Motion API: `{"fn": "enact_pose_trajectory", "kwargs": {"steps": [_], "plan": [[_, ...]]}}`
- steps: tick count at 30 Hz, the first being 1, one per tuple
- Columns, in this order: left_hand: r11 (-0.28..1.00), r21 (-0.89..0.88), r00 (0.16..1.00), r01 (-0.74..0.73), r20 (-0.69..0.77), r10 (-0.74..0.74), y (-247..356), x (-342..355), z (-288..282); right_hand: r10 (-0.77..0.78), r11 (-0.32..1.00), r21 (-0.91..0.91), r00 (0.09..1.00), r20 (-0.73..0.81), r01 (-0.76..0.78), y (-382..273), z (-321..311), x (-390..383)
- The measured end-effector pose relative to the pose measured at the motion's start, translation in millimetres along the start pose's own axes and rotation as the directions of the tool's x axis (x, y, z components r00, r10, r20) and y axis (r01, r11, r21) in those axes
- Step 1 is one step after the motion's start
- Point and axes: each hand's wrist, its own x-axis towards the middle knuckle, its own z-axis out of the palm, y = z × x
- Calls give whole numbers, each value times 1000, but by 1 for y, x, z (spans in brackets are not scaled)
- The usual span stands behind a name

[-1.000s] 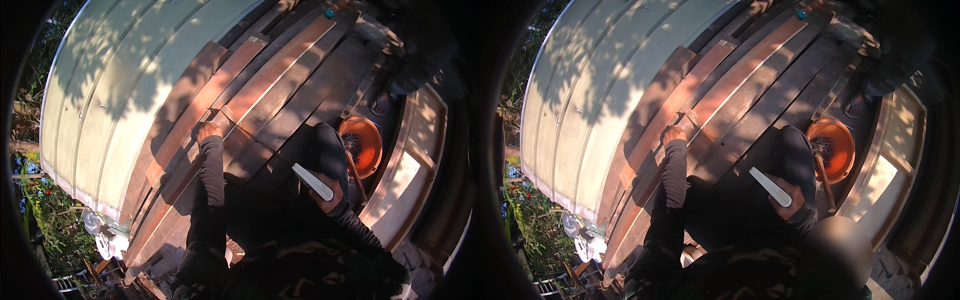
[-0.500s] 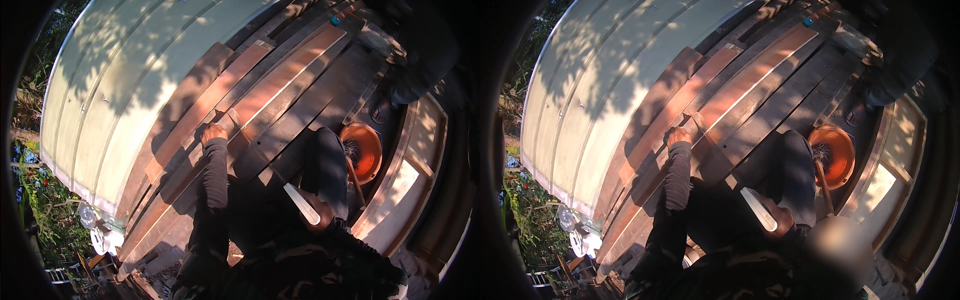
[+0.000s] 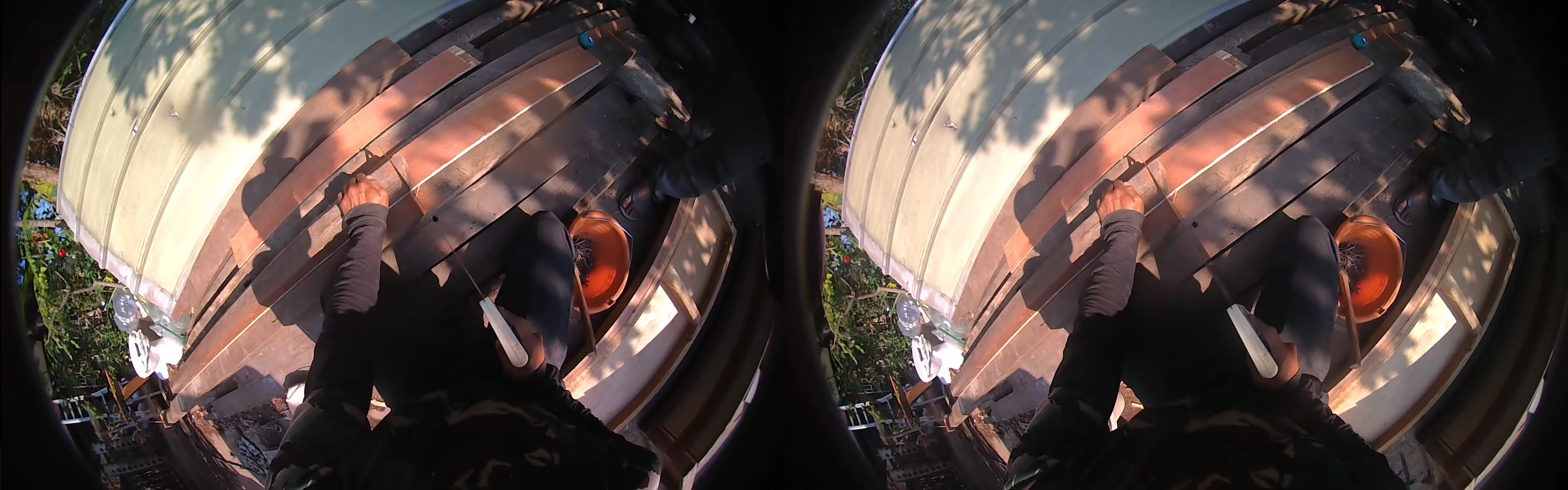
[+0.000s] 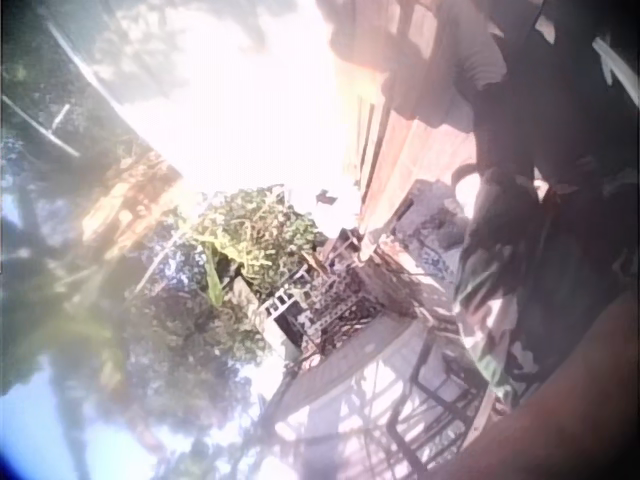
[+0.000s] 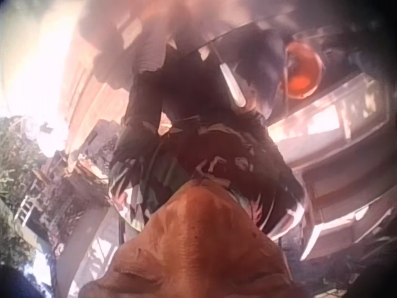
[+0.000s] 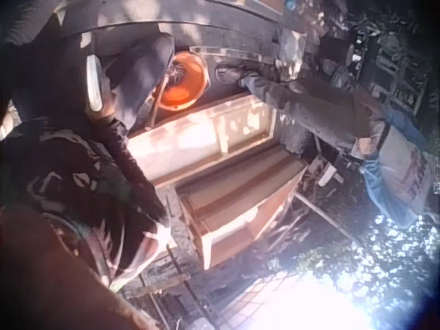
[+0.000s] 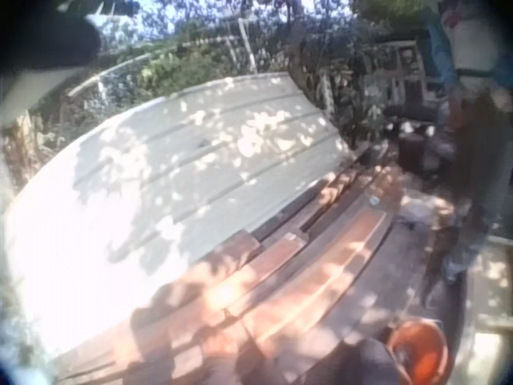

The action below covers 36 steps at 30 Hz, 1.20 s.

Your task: The person saws wood planks to length while sitting on the ground, then assists another person in measuring a long beam with a tape measure.

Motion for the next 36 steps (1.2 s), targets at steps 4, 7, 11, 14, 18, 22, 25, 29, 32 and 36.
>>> {"fn": "enact_pose_trajectory", "kwargs": {"steps": [4,7,11,14,18,22,25,29,32,36], "plan": [[999,26,996,-45,-77,46,2,-2,3,94,977,194,996,4,-93,12,24,66],[999,9,993,-53,-100,54,0,2,4,0,977,213,1000,-21,5,18,34,87],[999,15,999,-31,-30,32,2,0,2,-131,990,47,989,-68,134,23,20,34],[999,14,999,-31,-22,32,5,0,-1,-71,992,-102,997,-30,68,14,8,10],[999,13,998,-41,-43,42,4,-1,0,-83,996,-40,995,-60,81,26,33,56],[1000,-6,998,-27,-50,27,-5,-4,1,-29,997,67,999,-36,31,29,39,64],[1000,-7,998,-15,-62,14,-7,-3,-2,-36,999,7,999,-39,36,21,20,34],[998,-14,989,-58,-140,55,-3,-2,5,-59,998,-10,996,-66,59,27,22,39],[998,-17,990,-55,-131,52,-1,-2,1,-9,999,51,998,-70,13,20,32,70],[1000,-20,999,-20,-46,19,-5,0,-5,0,978,209,999,-44,9,26,12,93]]}}
